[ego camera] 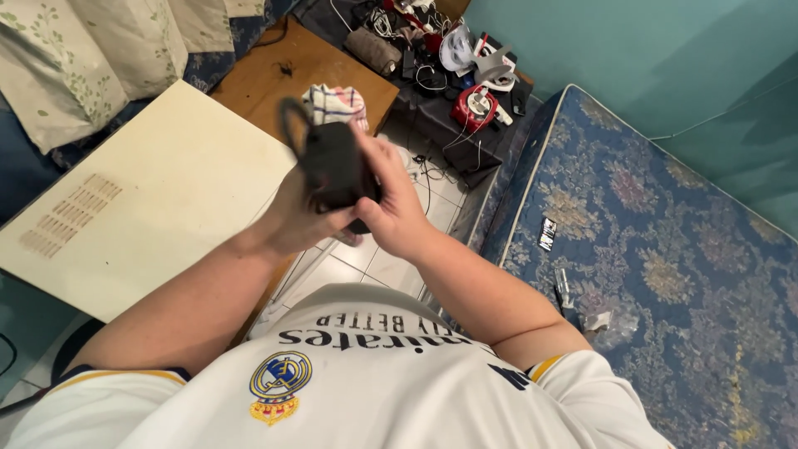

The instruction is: Wipe down a microwave and various personal electronic devices including a portable pump and massage tool with a cloth.

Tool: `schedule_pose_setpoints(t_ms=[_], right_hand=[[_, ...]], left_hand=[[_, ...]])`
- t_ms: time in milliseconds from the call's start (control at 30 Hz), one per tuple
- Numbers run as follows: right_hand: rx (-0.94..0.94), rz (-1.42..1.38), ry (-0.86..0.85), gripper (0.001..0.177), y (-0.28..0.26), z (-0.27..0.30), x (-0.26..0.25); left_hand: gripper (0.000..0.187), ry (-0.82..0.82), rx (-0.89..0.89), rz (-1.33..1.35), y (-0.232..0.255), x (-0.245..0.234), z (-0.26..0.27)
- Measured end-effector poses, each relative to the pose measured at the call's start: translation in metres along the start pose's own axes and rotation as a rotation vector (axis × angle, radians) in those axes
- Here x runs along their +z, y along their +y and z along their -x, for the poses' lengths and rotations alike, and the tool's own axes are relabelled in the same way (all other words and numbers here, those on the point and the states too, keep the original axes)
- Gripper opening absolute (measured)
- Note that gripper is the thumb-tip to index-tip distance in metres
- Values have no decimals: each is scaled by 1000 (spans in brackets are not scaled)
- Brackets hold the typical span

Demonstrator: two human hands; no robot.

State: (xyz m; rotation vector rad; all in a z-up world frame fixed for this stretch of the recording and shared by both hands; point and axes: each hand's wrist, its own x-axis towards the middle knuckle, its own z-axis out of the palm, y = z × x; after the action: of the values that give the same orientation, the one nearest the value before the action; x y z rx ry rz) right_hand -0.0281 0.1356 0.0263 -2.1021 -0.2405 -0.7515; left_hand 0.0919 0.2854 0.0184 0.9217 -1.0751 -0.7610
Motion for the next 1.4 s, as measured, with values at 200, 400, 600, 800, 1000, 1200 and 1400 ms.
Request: schedule_pose_setpoints(t_ms=[200, 400, 600, 800, 1000, 1200, 1400], right_hand=[[31, 13, 52, 51, 12, 7, 5], [567, -995, 69, 60, 64, 15, 18], [914, -1500, -38, 77, 60, 17, 18], [473, -959, 191, 21, 136, 40, -17], [66, -426, 368, 32, 28, -18, -46], [-226, -46, 30, 19, -46, -35, -22], [-42, -59, 57, 52, -34, -26, -5]], left_hand=[[60, 180, 260, -171, -18, 9, 4], [63, 245, 194, 93, -50, -3, 11], [74, 235, 132, 456, -57, -8, 8], [66, 181, 170, 622, -23, -6, 4], [77, 236, 50, 725, -1, 3, -8], [64, 88, 10, 869, -27, -3, 1], [50, 46, 127, 650, -31, 4, 2]])
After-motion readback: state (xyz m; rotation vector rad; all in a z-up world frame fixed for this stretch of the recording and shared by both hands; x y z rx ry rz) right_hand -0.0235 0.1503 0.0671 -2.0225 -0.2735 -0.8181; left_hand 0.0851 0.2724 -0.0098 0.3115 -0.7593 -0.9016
